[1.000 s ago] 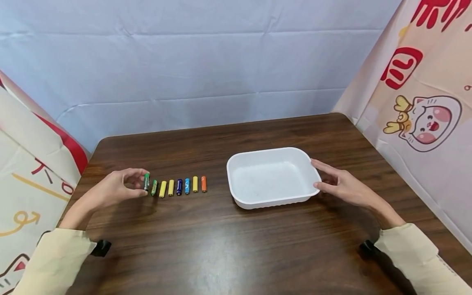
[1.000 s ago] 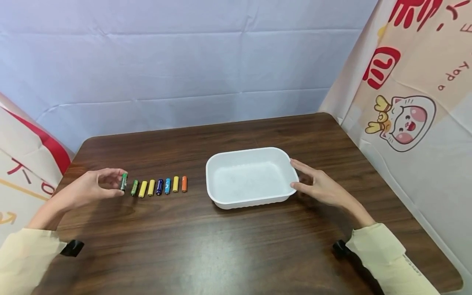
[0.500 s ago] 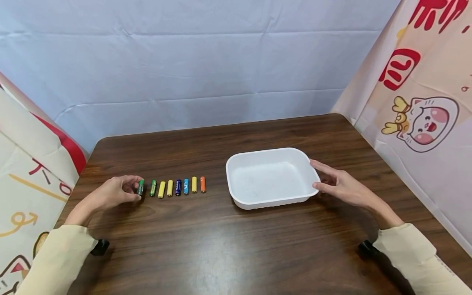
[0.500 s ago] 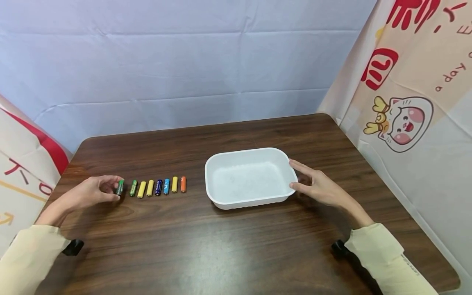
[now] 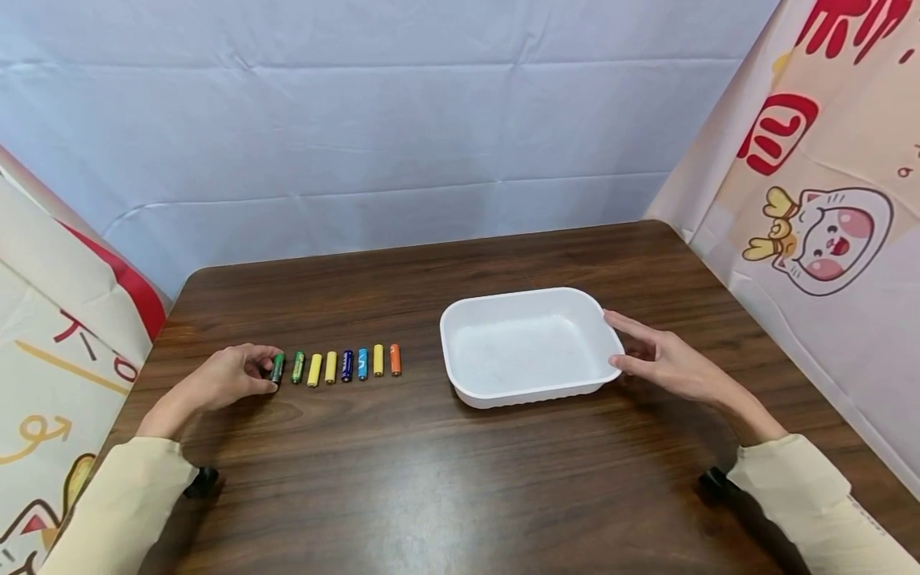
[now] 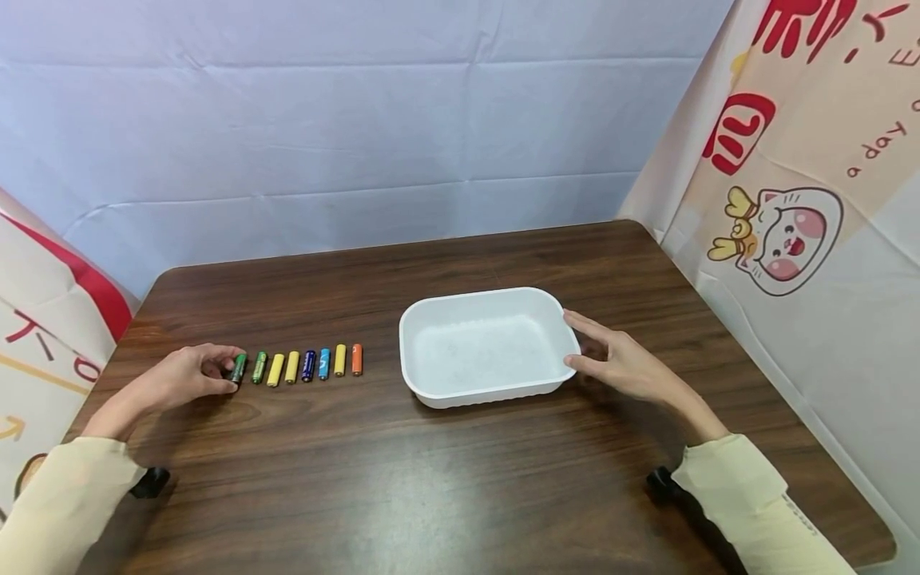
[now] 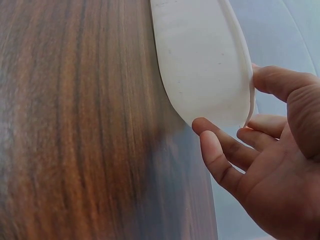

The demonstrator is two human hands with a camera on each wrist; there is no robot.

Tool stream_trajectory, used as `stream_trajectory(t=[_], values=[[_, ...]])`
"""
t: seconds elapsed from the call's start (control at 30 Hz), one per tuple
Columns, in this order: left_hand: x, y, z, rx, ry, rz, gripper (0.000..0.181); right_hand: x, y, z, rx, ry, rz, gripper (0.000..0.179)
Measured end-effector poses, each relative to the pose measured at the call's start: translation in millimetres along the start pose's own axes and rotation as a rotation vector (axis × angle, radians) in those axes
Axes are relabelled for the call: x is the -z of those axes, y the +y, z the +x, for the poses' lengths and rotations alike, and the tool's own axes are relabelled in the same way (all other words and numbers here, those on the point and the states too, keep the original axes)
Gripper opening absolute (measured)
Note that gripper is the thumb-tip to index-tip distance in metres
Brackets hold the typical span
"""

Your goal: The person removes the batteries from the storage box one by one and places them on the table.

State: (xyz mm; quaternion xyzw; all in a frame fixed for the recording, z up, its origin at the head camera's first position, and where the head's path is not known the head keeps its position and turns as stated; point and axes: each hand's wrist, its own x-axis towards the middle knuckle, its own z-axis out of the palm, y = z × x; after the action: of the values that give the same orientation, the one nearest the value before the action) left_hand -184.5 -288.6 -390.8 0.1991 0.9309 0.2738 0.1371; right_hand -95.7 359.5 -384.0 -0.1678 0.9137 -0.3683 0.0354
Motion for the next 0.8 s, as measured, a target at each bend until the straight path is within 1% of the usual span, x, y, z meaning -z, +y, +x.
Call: stream_trajectory(t=[0.23, 0.47, 0.6, 0.8], values=[[-1.7, -1.3, 0.5, 0.013, -0.002, 0.022, 0.05, 0.0, 0.9, 0.4, 0.009, 0.006, 0.008, 0.07], [-2.4, -0.8, -0.3, -0.008, -0.011, 0.025, 0.051, -0.3, 0.5, 0.1, 0.003, 0.004, 0.02, 0.071], [-2.9, 0.3, 0.2, -0.01, -0.013, 0.036, 0.052, -0.5, 0.6, -0.2, 0.002, 0.004, 0.022, 0.071], [-3.6, 0.3, 0.5, 0.006, -0.023, 0.039, 0.053, -0.4, 0.2, -0.2, 0.004, 0.003, 0.016, 0.071]])
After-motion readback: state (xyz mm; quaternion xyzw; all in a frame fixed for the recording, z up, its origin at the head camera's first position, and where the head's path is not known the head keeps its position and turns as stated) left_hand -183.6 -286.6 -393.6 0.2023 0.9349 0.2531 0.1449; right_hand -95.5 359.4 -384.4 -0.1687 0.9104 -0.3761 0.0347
